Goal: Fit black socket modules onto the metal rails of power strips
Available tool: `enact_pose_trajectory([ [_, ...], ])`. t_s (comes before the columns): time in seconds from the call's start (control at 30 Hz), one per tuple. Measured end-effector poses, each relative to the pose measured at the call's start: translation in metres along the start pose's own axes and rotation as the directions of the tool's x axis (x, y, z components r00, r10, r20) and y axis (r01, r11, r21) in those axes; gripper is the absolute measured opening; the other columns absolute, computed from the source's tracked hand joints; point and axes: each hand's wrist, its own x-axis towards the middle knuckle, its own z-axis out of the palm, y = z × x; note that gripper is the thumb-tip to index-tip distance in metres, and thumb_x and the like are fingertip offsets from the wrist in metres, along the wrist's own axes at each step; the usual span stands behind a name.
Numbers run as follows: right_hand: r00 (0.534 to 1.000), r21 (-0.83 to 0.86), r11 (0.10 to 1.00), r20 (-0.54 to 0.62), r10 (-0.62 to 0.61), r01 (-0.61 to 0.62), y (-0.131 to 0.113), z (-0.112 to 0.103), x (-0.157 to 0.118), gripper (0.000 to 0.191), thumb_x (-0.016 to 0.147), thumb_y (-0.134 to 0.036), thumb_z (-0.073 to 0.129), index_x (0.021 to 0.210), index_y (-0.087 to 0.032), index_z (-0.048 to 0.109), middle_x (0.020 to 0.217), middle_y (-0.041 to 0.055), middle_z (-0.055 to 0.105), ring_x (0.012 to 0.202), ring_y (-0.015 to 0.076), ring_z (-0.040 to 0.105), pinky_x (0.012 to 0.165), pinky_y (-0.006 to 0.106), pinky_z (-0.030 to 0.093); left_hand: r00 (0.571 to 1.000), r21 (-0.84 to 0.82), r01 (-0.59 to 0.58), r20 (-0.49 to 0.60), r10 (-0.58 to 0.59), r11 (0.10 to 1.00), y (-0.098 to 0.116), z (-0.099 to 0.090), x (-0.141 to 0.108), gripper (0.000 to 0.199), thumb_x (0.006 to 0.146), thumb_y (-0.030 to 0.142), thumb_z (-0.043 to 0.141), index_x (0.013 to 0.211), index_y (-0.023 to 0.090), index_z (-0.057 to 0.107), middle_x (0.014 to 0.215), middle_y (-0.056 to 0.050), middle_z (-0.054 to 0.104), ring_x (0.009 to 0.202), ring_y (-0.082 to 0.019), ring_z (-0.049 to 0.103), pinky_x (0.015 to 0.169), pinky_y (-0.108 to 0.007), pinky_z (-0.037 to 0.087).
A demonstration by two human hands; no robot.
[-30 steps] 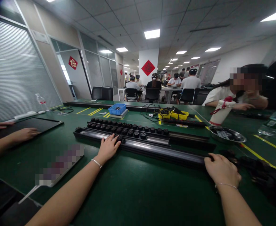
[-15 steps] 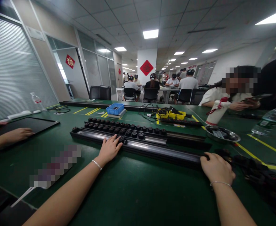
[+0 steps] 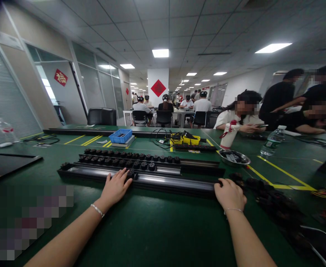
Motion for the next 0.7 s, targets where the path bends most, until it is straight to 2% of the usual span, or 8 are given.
enact_pose_trajectory([
  [0.27, 1.0, 0.005, 1.0, 0.015, 0.005, -0.005, 0.001, 0.0, 0.0, 0.048, 0.078, -0.041, 0.03, 0.114, -0.025, 0.057, 0.128, 0.0042, 0.049, 0.115, 0.0311, 0.041, 0.091, 0.05, 0.037, 0.998, -0.009, -0.065, -0.026, 0.065, 0.998, 0.012, 0.0, 0.001, 0.053, 0.089, 0.047, 0.022, 0.128, 0.019, 0.044, 0.138, -0.007, 0.041, 0.128, -0.023, 0.033, 0.104, -0.049, 0.025],
  [0.47, 1.0, -0.006, 1.0, 0.009, 0.004, -0.004, 0.0, 0.001, 0.0, 0.047, 0.079, -0.041, 0.029, 0.114, -0.025, 0.057, 0.128, 0.0039, 0.049, 0.115, 0.03, 0.041, 0.091, 0.049, 0.037, 0.995, -0.008, -0.088, -0.038, 0.088, 0.996, 0.021, 0.001, 0.001, 0.055, 0.089, 0.049, 0.022, 0.128, 0.016, 0.044, 0.137, -0.009, 0.042, 0.128, -0.025, 0.034, 0.104, -0.051, 0.024],
  [0.57, 1.0, -0.013, 1.0, -0.002, 0.002, -0.002, 0.001, 0.002, 0.001, 0.047, 0.079, -0.041, 0.029, 0.114, -0.026, 0.057, 0.128, 0.0038, 0.049, 0.115, 0.0297, 0.041, 0.092, 0.048, 0.036, 0.994, -0.01, -0.105, -0.041, 0.105, 0.994, 0.019, 0.002, 0.004, 0.057, 0.088, 0.05, 0.023, 0.128, 0.016, 0.044, 0.136, -0.01, 0.043, 0.127, -0.025, 0.035, 0.103, -0.051, 0.027],
  [0.7, 1.0, -0.022, 1.0, -0.011, -0.004, 0.003, 0.001, 0.002, -0.001, 0.048, 0.079, -0.041, 0.029, 0.114, -0.026, 0.057, 0.128, 0.0031, 0.048, 0.115, 0.0291, 0.042, 0.092, 0.047, 0.036, 0.983, -0.037, -0.182, -0.025, 0.181, 0.983, 0.011, 0.002, 0.01, 0.059, 0.087, 0.052, 0.025, 0.126, 0.013, 0.046, 0.133, -0.012, 0.047, 0.124, -0.023, 0.041, 0.102, -0.041, 0.033],
])
